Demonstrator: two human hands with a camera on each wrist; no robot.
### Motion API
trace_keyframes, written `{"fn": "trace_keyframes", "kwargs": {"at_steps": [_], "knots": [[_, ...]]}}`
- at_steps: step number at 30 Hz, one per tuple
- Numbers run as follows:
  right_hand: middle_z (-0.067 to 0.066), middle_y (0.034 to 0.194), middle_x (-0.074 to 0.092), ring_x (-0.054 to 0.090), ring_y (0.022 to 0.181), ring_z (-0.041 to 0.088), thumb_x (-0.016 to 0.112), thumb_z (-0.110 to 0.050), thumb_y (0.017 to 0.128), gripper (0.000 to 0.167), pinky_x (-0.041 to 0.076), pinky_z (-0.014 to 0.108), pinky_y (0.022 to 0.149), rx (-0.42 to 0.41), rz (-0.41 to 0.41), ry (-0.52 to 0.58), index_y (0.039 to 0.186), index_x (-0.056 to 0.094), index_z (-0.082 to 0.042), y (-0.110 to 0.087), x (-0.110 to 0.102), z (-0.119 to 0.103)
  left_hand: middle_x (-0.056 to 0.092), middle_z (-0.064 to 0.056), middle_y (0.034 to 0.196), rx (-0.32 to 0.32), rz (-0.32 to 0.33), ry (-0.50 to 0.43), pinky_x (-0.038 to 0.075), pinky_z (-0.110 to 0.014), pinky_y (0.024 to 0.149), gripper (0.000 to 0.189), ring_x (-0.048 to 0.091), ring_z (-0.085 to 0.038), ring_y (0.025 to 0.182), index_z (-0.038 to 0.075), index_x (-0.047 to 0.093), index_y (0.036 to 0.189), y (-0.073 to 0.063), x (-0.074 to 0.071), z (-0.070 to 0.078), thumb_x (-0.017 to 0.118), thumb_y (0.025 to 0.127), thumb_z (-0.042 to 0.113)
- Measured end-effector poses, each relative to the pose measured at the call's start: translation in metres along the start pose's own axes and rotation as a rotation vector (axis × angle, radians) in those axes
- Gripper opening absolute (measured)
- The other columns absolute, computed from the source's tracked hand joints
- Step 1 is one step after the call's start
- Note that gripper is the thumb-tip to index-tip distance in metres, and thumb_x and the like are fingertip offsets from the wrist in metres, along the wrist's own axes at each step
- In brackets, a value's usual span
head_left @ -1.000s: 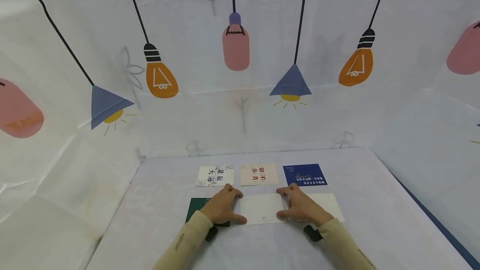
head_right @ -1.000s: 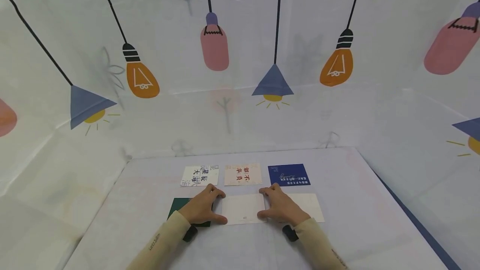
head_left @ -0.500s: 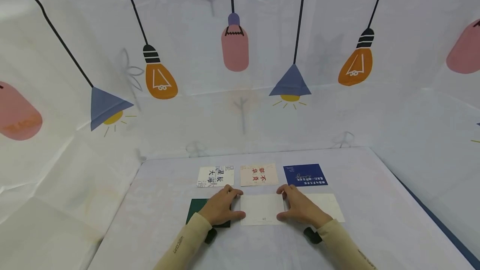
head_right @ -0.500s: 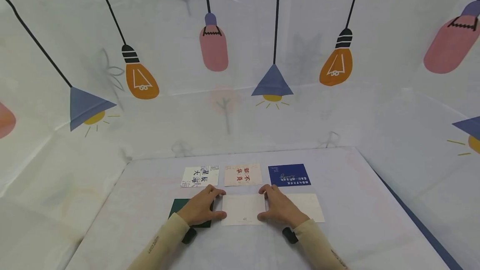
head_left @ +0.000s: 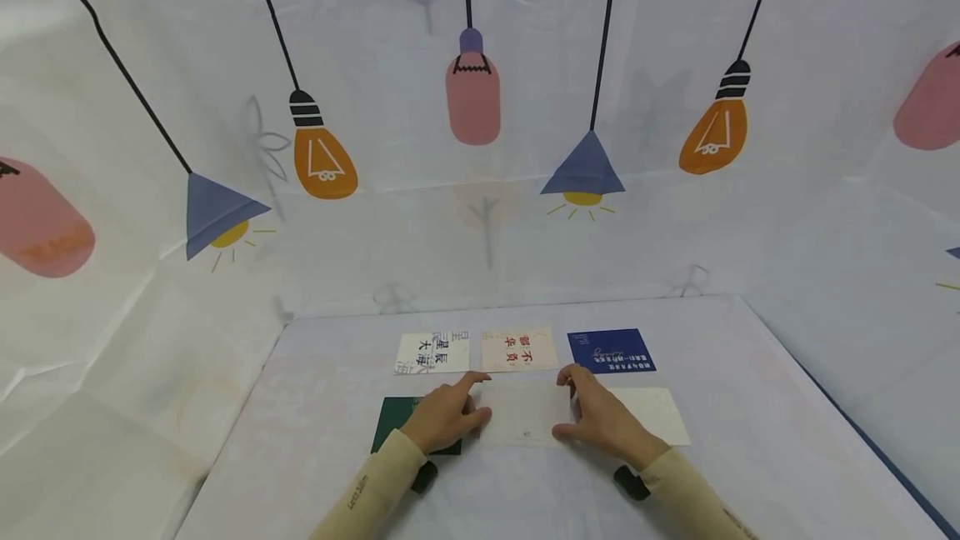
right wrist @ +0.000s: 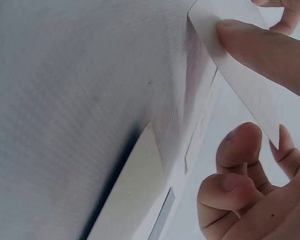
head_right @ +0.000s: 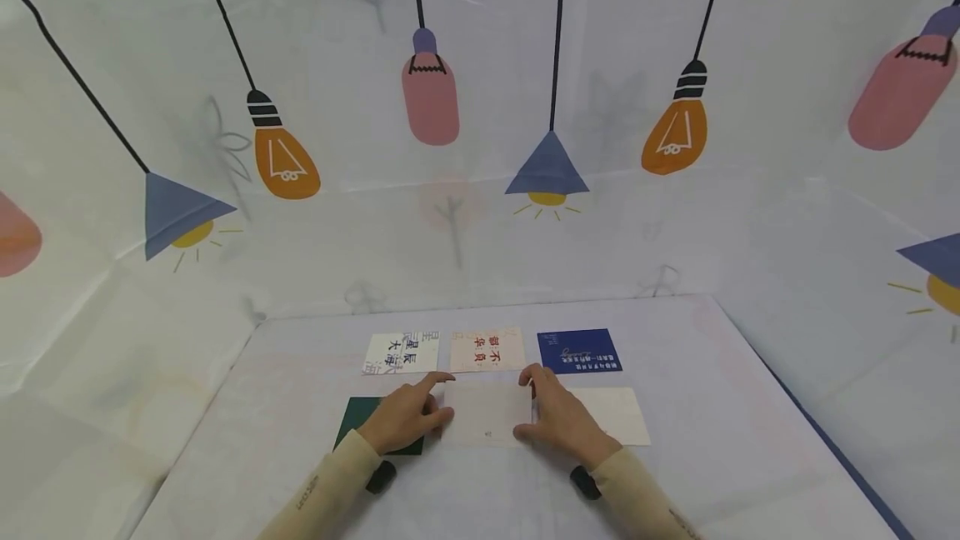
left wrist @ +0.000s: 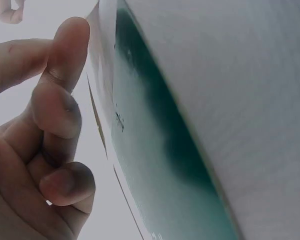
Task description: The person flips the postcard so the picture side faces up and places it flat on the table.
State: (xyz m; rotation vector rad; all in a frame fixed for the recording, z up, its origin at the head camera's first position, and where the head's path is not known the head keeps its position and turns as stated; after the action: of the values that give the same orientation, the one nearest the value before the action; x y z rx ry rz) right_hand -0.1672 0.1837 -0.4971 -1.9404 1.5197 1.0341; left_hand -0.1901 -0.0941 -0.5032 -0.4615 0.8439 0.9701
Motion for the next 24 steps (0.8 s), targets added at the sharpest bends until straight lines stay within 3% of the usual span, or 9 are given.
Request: {"fn": "trace_keyframes", "kwargs": {"at_steps": [9, 13, 17, 20, 24], "knots": [[-0.005, 0.093, 0.052, 0.049, 0.075, 0.010, 0.086, -0.020, 0.081, 0.050, 0.044, 0.026, 0.065, 0.011, 0.046, 0.060, 0.121, 0.056, -0.016, -0.004, -0.008, 0.003, 0.061, 0.020, 0.068, 0.029, 0.041, 0.028, 0.045, -0.023, 0.057, 0.046, 0.054, -0.001, 0.057, 0.011, 0.054, 0.135, 0.000, 0.000, 0.003, 0.071, 0.096, 0.028], [-0.009, 0.076, 0.061, 0.054, 0.060, 0.010, 0.076, -0.026, 0.093, 0.045, 0.044, 0.025, 0.054, 0.060, -0.035, 0.146, 0.131, 0.057, -0.012, -0.007, -0.010, 0.007, 0.061, 0.021, 0.068, 0.021, 0.049, 0.031, 0.045, -0.023, 0.057, 0.045, 0.054, -0.001, 0.057, 0.013, 0.055, 0.134, 0.000, -0.001, 0.004, 0.071, 0.096, 0.030], [-0.004, 0.068, 0.070, 0.061, 0.048, 0.017, 0.065, -0.034, 0.100, 0.049, 0.044, 0.027, 0.049, 0.099, -0.130, 0.296, 0.135, 0.053, -0.001, -0.011, -0.010, 0.009, 0.061, 0.021, 0.067, 0.015, 0.061, 0.026, 0.045, -0.023, 0.056, 0.044, 0.055, -0.001, 0.056, 0.015, 0.056, 0.133, 0.000, -0.002, 0.005, 0.072, 0.095, 0.032], [-0.002, 0.073, 0.072, 0.064, 0.050, 0.020, 0.062, -0.036, 0.102, 0.046, 0.043, 0.026, 0.049, 0.090, -0.141, 0.333, 0.128, 0.056, 0.002, -0.011, -0.011, 0.008, 0.062, 0.021, 0.066, 0.005, 0.064, 0.005, 0.046, -0.023, 0.057, 0.043, 0.056, -0.001, 0.056, 0.016, 0.056, 0.132, 0.000, -0.002, 0.006, 0.071, 0.095, 0.033], [0.000, 0.077, 0.074, 0.065, 0.050, 0.021, 0.061, -0.036, 0.103, 0.031, 0.041, 0.026, 0.047, 0.073, -0.135, 0.344, 0.110, 0.062, -0.006, -0.010, -0.012, 0.008, 0.067, 0.020, 0.068, -0.049, 0.032, -0.137, 0.045, -0.025, 0.061, 0.039, 0.060, -0.003, 0.064, 0.016, 0.057, 0.130, -0.001, -0.003, 0.007, 0.068, 0.098, 0.036]]}}
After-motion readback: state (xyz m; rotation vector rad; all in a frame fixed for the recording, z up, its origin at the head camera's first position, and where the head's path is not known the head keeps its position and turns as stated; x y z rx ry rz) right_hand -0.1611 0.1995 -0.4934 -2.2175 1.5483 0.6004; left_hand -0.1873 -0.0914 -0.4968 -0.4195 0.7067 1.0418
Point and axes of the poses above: each hand's wrist, its own y-axis towards the middle knuckle, its own x-axis out of the palm, z = x × y, the point moved 2 cm from there along y, towards the middle knuckle
